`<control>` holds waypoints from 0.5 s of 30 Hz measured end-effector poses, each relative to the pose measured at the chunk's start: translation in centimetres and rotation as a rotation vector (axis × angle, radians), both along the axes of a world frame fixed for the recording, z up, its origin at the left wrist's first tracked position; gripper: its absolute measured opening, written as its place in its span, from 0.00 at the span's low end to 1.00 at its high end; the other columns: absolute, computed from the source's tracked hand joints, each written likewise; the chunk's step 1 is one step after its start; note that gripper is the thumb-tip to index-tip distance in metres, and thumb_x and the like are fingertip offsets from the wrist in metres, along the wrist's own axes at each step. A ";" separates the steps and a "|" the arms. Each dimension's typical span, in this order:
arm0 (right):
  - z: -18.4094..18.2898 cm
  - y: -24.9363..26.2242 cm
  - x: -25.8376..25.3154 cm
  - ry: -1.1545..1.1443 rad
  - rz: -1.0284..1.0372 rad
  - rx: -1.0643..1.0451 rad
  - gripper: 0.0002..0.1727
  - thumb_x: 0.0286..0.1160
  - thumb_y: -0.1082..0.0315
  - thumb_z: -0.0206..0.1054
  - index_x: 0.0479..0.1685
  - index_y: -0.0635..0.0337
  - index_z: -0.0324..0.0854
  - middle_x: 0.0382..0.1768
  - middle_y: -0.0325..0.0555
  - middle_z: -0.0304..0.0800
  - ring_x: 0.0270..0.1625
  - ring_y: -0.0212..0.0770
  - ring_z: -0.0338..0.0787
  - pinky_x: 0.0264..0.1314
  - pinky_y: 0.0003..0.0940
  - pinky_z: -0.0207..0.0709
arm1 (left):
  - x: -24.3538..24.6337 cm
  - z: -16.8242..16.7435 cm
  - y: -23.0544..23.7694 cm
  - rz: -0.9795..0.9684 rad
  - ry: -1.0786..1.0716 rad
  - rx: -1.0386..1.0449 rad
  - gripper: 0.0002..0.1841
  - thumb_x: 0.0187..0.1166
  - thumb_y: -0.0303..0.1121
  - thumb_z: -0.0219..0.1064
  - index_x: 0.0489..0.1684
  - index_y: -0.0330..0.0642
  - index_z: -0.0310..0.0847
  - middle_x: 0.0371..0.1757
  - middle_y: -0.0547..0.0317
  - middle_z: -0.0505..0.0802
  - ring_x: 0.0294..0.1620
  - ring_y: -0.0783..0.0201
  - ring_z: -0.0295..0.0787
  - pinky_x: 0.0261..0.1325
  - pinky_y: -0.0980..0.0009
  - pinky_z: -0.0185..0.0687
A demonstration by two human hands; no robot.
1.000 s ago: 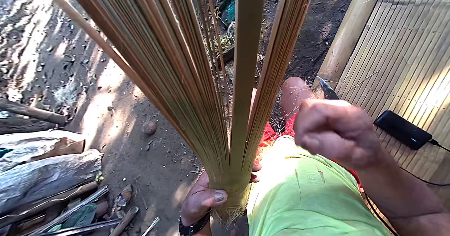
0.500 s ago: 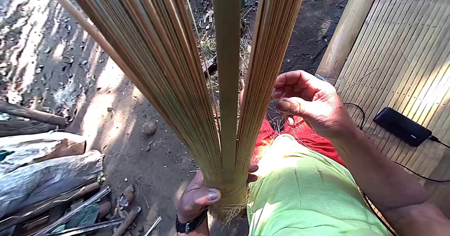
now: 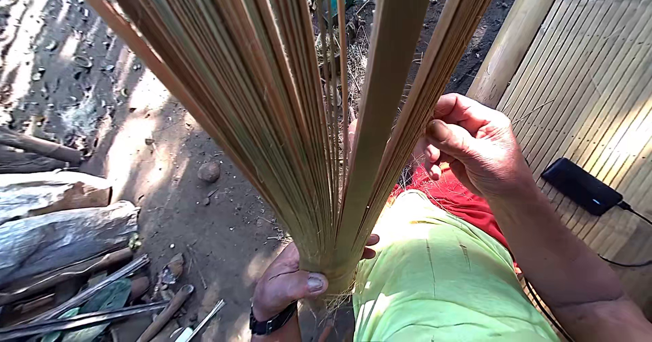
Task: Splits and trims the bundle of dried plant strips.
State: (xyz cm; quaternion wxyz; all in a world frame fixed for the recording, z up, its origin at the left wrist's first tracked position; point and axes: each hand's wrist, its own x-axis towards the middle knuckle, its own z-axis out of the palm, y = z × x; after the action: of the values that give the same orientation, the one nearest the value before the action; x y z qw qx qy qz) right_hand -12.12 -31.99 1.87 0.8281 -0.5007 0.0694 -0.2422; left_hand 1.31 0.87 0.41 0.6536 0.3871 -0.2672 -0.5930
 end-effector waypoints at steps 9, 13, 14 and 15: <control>0.3 -0.1 -0.2 0.047 -0.045 -0.039 0.11 0.85 0.69 0.65 0.59 0.64 0.81 0.36 0.49 0.85 0.24 0.35 0.84 0.17 0.26 0.83 | 0.0 0.2 -0.2 -0.027 -0.077 0.008 0.29 0.76 0.38 0.71 0.77 0.39 0.75 0.72 0.28 0.84 0.70 0.29 0.83 0.72 0.36 0.80; 0.4 -0.1 -0.2 0.045 -0.043 -0.039 0.10 0.87 0.70 0.62 0.57 0.65 0.81 0.37 0.50 0.86 0.24 0.36 0.85 0.17 0.27 0.82 | 0.1 0.1 -0.2 -0.014 -0.140 0.029 0.28 0.76 0.39 0.70 0.76 0.39 0.76 0.70 0.27 0.84 0.68 0.29 0.84 0.71 0.36 0.81; 0.4 0.0 -0.2 0.050 -0.044 -0.034 0.10 0.88 0.70 0.61 0.57 0.65 0.81 0.37 0.51 0.86 0.23 0.36 0.85 0.16 0.27 0.82 | 0.1 0.1 -0.2 -0.017 -0.151 0.030 0.28 0.77 0.39 0.70 0.76 0.39 0.76 0.71 0.28 0.85 0.68 0.30 0.84 0.71 0.37 0.82; 0.4 0.0 -0.2 0.062 -0.050 -0.030 0.10 0.88 0.70 0.60 0.58 0.66 0.81 0.38 0.52 0.87 0.23 0.36 0.85 0.16 0.28 0.82 | 0.1 0.1 -0.3 -0.017 -0.159 0.029 0.28 0.77 0.39 0.70 0.76 0.40 0.76 0.70 0.28 0.85 0.68 0.30 0.84 0.71 0.37 0.82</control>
State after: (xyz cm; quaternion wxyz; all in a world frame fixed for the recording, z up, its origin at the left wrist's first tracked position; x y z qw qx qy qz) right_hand -12.36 -32.03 2.28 0.8115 -0.5185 0.1038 -0.2485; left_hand 1.42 0.59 0.54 0.6195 0.4401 -0.3129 -0.5697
